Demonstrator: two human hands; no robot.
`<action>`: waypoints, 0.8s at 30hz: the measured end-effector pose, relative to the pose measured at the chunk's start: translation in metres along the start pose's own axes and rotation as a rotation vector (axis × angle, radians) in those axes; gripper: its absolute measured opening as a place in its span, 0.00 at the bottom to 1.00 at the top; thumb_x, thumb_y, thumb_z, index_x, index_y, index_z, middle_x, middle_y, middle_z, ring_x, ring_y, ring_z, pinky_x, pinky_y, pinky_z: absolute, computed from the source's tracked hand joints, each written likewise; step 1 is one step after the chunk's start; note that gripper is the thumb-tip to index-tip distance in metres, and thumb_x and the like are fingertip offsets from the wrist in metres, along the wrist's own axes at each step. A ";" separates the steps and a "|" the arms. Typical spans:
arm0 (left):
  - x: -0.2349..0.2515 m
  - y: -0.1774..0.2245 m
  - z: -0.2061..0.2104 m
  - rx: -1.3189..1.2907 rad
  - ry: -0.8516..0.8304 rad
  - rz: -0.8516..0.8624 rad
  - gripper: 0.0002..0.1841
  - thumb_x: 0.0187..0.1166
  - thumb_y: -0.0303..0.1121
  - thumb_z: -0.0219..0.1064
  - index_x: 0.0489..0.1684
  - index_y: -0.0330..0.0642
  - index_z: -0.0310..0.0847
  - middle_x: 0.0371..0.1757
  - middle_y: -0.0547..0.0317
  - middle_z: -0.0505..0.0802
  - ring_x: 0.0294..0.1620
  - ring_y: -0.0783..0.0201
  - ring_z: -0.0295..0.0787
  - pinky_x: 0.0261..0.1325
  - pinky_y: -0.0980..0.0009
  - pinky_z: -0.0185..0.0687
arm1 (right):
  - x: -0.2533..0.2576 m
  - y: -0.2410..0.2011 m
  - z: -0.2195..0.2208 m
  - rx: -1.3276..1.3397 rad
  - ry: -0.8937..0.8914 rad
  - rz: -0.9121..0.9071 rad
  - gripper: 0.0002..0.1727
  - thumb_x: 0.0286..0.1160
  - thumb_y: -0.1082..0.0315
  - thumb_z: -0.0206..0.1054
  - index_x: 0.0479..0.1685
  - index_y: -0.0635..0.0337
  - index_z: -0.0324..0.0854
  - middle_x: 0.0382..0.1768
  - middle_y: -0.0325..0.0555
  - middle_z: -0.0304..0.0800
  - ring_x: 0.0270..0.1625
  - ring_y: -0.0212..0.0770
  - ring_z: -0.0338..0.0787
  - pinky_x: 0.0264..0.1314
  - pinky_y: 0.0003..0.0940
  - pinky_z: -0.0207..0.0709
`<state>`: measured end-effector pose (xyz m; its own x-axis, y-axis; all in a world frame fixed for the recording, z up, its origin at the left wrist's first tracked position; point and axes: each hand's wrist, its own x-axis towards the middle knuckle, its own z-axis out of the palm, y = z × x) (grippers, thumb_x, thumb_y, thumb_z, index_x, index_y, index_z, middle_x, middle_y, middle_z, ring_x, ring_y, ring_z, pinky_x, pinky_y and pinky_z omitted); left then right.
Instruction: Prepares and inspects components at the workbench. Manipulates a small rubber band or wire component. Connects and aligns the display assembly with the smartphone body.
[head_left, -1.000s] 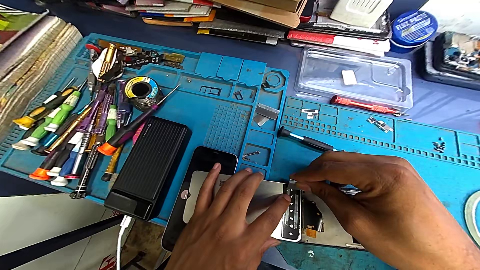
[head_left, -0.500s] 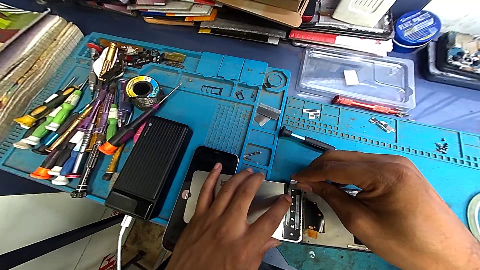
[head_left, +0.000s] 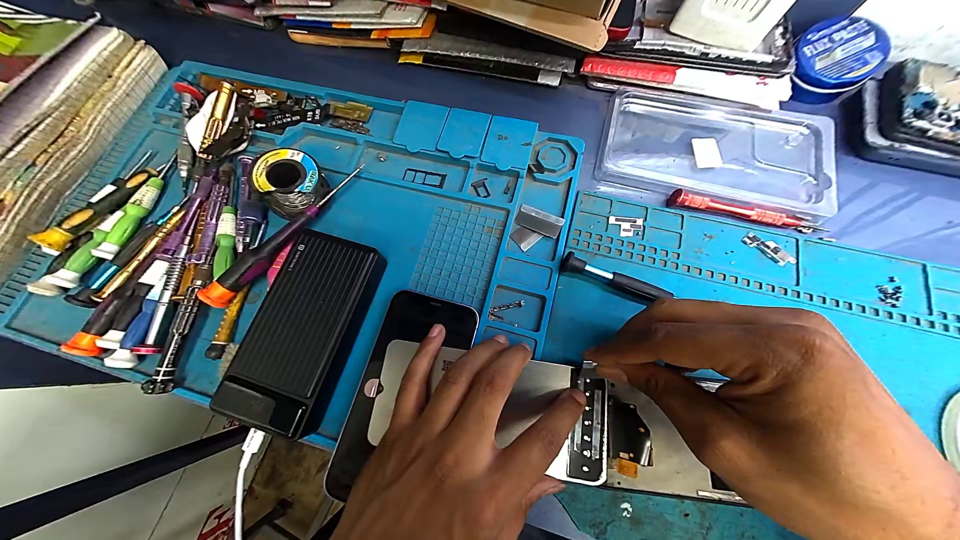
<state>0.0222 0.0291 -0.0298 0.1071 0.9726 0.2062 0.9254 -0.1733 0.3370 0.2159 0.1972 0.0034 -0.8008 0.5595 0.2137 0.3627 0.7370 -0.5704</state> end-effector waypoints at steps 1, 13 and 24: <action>0.000 0.000 0.000 0.000 0.002 0.001 0.24 0.86 0.57 0.55 0.80 0.73 0.76 0.80 0.51 0.80 0.89 0.49 0.65 0.90 0.30 0.43 | 0.000 0.000 0.000 -0.001 -0.002 0.003 0.11 0.72 0.63 0.65 0.36 0.35 0.94 0.35 0.14 0.89 0.38 0.15 0.87 0.33 0.17 0.80; 0.000 0.000 0.000 0.004 0.004 -0.001 0.24 0.86 0.57 0.56 0.80 0.73 0.77 0.81 0.51 0.79 0.89 0.49 0.65 0.90 0.30 0.43 | 0.000 -0.001 -0.001 -0.006 0.001 -0.001 0.11 0.71 0.63 0.65 0.35 0.35 0.94 0.34 0.14 0.88 0.38 0.15 0.87 0.34 0.17 0.81; 0.000 0.000 0.000 0.001 0.001 -0.002 0.23 0.86 0.56 0.56 0.80 0.73 0.77 0.81 0.51 0.79 0.89 0.49 0.65 0.89 0.29 0.44 | 0.001 0.000 -0.001 0.000 -0.004 0.000 0.11 0.71 0.63 0.65 0.35 0.35 0.94 0.34 0.14 0.88 0.38 0.15 0.87 0.34 0.17 0.81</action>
<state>0.0226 0.0294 -0.0297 0.1043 0.9728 0.2068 0.9261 -0.1708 0.3363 0.2155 0.1979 0.0039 -0.8027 0.5579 0.2107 0.3627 0.7372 -0.5701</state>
